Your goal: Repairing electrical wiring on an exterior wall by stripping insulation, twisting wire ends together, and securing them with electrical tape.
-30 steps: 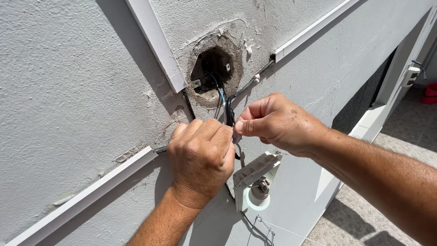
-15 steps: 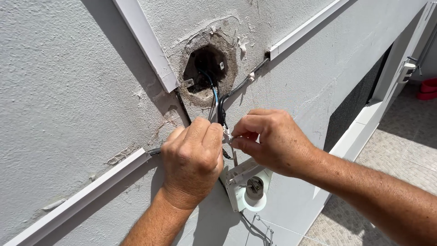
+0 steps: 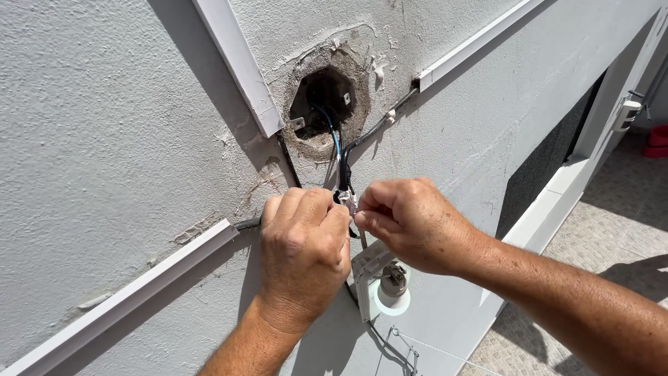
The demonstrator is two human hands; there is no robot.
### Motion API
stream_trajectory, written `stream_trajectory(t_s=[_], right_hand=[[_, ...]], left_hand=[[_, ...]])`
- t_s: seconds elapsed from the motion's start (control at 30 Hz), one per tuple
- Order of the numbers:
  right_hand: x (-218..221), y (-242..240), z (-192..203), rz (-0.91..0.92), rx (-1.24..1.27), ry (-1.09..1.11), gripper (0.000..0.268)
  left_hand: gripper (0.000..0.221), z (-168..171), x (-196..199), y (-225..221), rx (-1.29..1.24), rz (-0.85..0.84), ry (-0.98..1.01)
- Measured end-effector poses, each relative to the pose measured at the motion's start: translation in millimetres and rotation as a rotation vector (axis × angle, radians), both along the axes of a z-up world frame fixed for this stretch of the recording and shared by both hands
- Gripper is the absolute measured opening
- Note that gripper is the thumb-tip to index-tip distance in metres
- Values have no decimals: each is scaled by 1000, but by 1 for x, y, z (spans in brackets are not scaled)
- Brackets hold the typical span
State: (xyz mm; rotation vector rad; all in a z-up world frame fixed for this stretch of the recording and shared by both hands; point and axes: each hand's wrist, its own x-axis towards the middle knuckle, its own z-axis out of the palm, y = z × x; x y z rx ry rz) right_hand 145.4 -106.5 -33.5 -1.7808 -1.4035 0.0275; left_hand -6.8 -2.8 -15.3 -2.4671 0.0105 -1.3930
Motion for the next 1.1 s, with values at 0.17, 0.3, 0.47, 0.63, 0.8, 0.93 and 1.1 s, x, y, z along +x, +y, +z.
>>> stream_trajectory(t_s=[0.17, 0.3, 0.47, 0.63, 0.8, 0.93, 1.1], right_hand=[[-7, -3, 8, 89, -5, 225, 13], [-4, 2, 0, 105, 54, 414, 11], [-7, 5, -13, 192, 186, 749, 6], [-7, -6, -1, 239, 176, 923, 6], [-3, -13, 8, 281, 99, 1020, 3], [-8, -19, 19, 318, 84, 1011, 4], [2, -16, 9, 335, 88, 961, 4]], left_hand=[[17, -2, 5, -1, -53, 30, 6], [21, -1, 7, 2, -51, 81, 31], [22, -2, 10, 13, -60, 100, 55], [19, 0, 14, 13, -70, 118, 79], [15, -1, 14, 10, -113, 169, 101], [10, 6, 13, 2, -222, 172, 149], [9, 11, 15, -2, -321, 215, 203]])
